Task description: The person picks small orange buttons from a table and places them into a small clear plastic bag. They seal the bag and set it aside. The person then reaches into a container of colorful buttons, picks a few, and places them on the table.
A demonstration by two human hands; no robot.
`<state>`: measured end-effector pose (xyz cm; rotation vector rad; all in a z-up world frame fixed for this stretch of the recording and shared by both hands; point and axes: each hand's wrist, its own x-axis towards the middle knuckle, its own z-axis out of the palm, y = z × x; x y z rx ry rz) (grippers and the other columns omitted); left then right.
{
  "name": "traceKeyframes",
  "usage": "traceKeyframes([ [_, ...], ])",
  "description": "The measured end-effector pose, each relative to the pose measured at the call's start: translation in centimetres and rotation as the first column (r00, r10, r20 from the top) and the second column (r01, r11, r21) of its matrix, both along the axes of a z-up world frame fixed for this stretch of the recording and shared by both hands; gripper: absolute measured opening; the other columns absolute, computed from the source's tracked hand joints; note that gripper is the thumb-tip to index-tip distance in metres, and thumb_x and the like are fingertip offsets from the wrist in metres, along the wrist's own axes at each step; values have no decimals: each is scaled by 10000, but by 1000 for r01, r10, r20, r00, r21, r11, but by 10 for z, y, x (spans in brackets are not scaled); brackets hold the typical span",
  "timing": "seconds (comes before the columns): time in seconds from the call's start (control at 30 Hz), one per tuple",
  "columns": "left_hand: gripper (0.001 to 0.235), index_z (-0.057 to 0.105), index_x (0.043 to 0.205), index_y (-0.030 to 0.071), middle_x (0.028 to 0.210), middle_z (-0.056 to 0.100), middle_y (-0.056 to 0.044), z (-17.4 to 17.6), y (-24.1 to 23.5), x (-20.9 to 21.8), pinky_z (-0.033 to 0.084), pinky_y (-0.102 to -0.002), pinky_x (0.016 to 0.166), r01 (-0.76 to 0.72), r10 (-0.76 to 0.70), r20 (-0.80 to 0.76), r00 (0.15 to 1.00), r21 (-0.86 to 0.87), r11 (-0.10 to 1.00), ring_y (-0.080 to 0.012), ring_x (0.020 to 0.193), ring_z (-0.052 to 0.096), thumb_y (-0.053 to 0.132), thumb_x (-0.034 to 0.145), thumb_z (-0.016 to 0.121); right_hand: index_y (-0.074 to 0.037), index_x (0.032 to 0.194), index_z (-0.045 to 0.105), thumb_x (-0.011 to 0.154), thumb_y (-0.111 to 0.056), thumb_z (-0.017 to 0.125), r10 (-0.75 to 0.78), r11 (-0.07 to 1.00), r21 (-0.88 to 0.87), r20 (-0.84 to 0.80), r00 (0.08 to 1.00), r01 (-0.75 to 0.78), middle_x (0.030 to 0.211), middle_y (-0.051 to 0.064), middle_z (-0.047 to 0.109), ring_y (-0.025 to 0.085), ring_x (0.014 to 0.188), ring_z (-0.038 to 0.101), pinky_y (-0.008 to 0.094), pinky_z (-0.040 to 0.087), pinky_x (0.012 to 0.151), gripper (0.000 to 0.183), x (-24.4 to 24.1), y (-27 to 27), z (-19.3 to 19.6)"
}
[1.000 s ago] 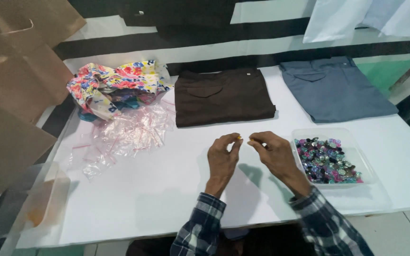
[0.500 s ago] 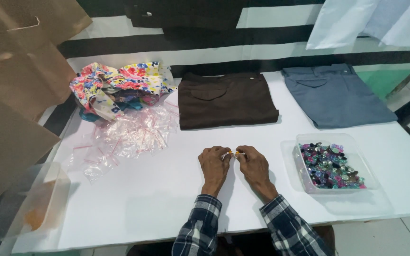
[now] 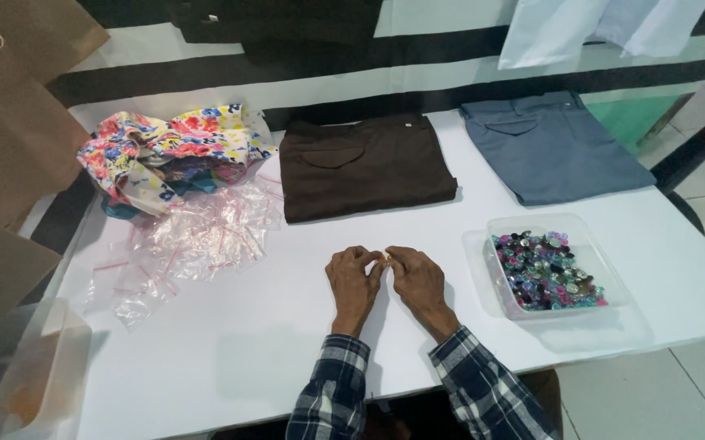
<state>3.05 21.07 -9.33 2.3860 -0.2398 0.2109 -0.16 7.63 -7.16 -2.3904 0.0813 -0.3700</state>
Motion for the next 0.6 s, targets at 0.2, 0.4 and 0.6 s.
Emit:
traceKeyframes([
  [0.2, 196, 775, 1090, 258, 1070, 654, -10, 1, 0, 0, 343, -416, 1089, 0, 0, -19, 1000, -8, 1000, -225, 1202, 551, 302, 902, 740, -132, 1211, 712, 986, -175, 613, 3, 1000, 11, 15, 1000, -4, 1136, 80, 745, 262, 1033, 713, 362, 571, 907, 250, 1, -2, -2],
  [0.4, 227, 769, 1108, 241, 1070, 658, -7, -5, 0, 0, 356, -411, 1066, -10, 10, 8, 1000, -37, 999, -222, 1186, 559, 314, 895, 746, -139, 1217, 711, 977, -185, 610, 0, 1000, 28, 28, 1000, 0, 1139, 75, 739, 257, 992, 722, 355, 583, 861, 265, 5, -6, -16],
  [0.6, 302, 751, 1152, 238, 1099, 676, -17, -7, 0, 4, 371, -421, 1067, -19, 19, 6, 1000, -9, 1000, -235, 1200, 568, 351, 873, 765, -103, 1234, 695, 979, -186, 613, 4, 999, 54, 66, 998, -7, 1158, 126, 724, 290, 937, 729, 375, 596, 810, 280, 4, -4, -15],
])
